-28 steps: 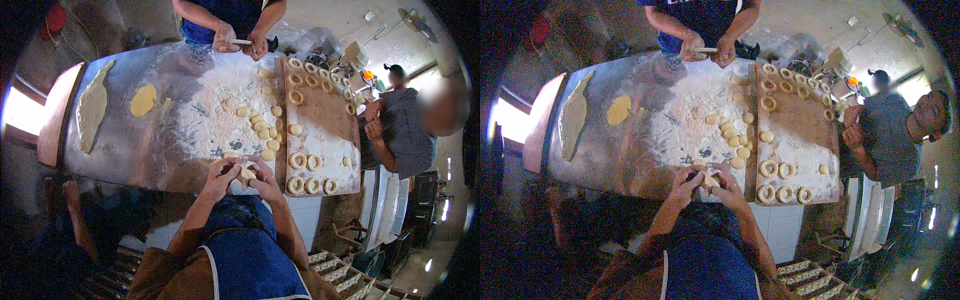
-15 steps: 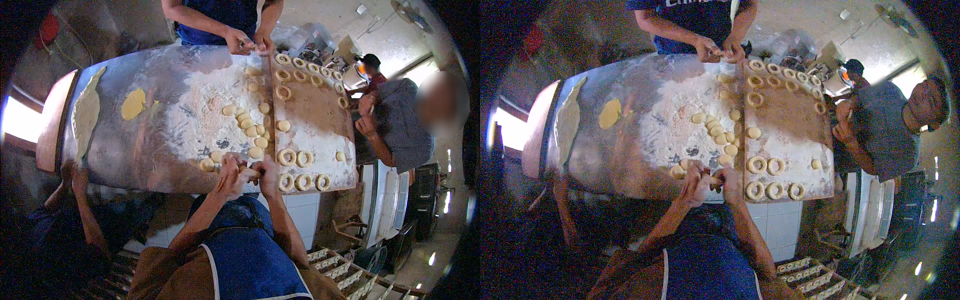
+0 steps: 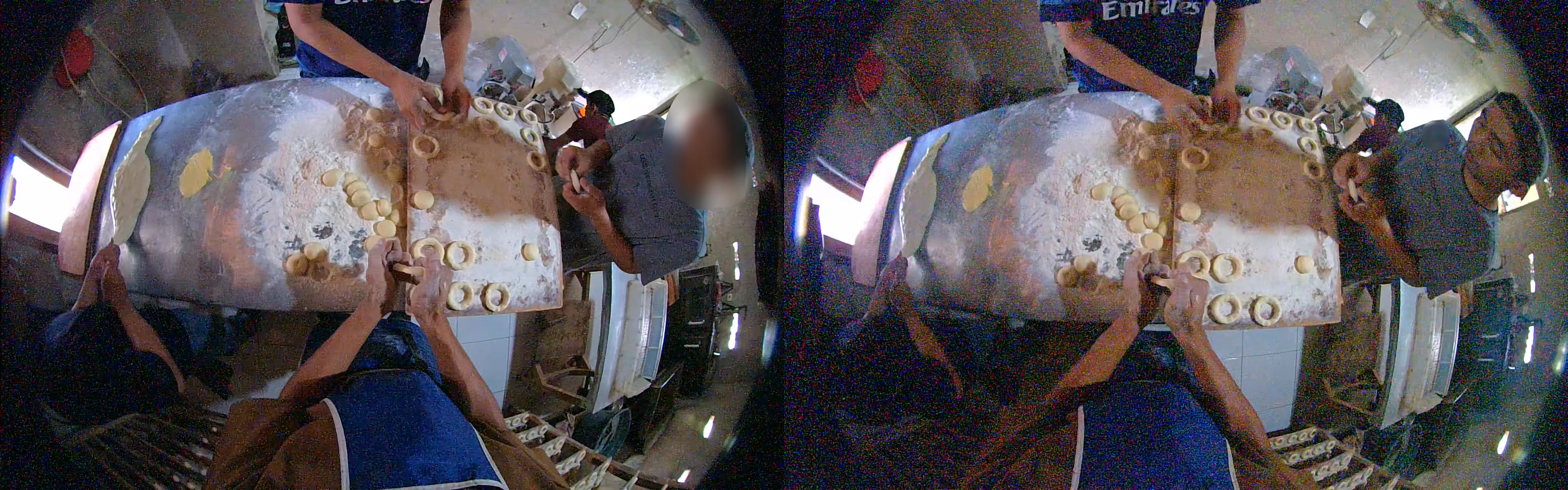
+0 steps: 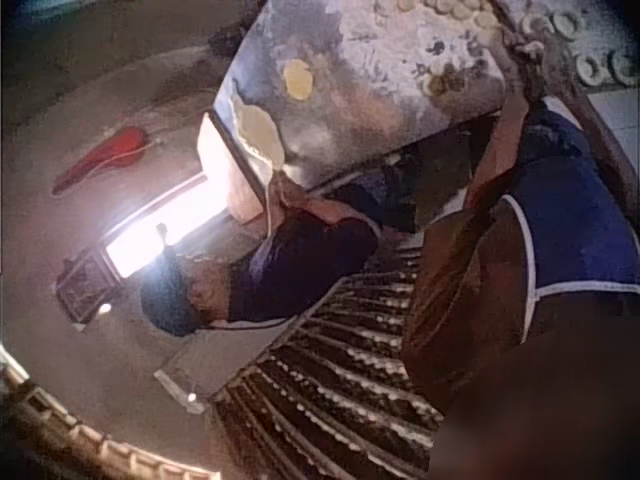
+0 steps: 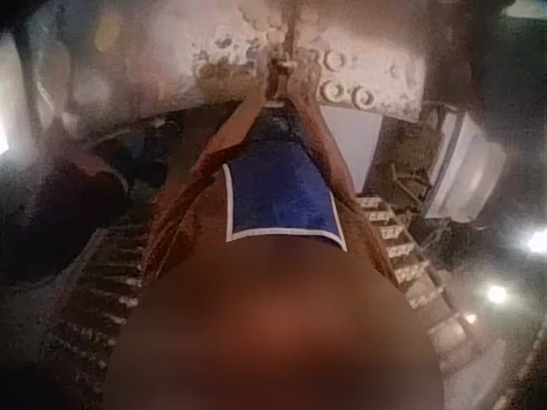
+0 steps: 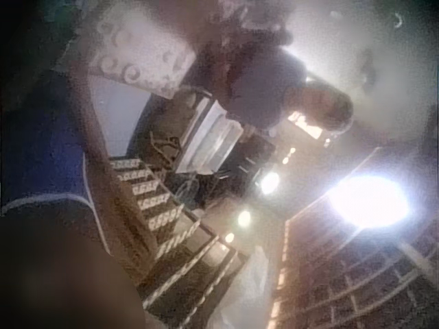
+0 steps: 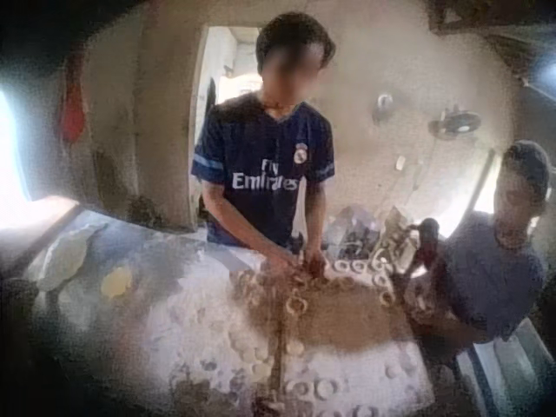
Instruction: The person shapes small dough balls into ring shapes by hand and places them on a wooden board. They repeat this process continuously while coworkers also shape dough nearby. Finished rings are arranged in rows on the board.
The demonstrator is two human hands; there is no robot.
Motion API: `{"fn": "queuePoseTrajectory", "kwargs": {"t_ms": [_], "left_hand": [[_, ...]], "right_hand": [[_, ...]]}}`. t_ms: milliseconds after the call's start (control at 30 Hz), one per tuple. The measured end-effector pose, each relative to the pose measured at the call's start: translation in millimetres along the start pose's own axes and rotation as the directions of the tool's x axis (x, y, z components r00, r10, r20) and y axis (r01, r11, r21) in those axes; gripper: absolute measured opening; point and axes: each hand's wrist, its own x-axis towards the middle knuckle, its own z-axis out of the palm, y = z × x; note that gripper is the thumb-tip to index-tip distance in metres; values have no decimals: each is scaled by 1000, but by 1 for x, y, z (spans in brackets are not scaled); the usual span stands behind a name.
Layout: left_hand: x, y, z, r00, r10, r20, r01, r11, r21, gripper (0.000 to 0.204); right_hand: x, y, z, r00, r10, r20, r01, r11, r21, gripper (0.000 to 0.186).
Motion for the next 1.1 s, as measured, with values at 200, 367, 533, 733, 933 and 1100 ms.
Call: {"fn": "queuePoseTrajectory", "kwargs": {"t_ms": [200,367,533,733,933,1100], "left_hand": [[-10,-28,22,957,247,154,-280,923,262,30],[9,-72,28,968,250,23,-248,938,244,28],[-1,-70,47,968,123,218,-138,989,57,29],[12,-162,3,780,501,375,-574,335,747,14],[-7,-124,77,910,323,258,-414,708,572,23],[8,-155,80,795,398,458,-438,899,-19,21]], "right_hand": [[12,15,-44,995,-63,78,71,991,-113,52],[12,3,-80,980,-31,197,83,962,-262,68],[7,1,-99,943,-226,243,251,965,-76,76],[23,69,-146,926,-202,320,346,795,-498,60],[9,74,-171,832,-550,73,519,723,-455,53],[-5,38,-193,944,-290,158,328,879,-345,65]]}}
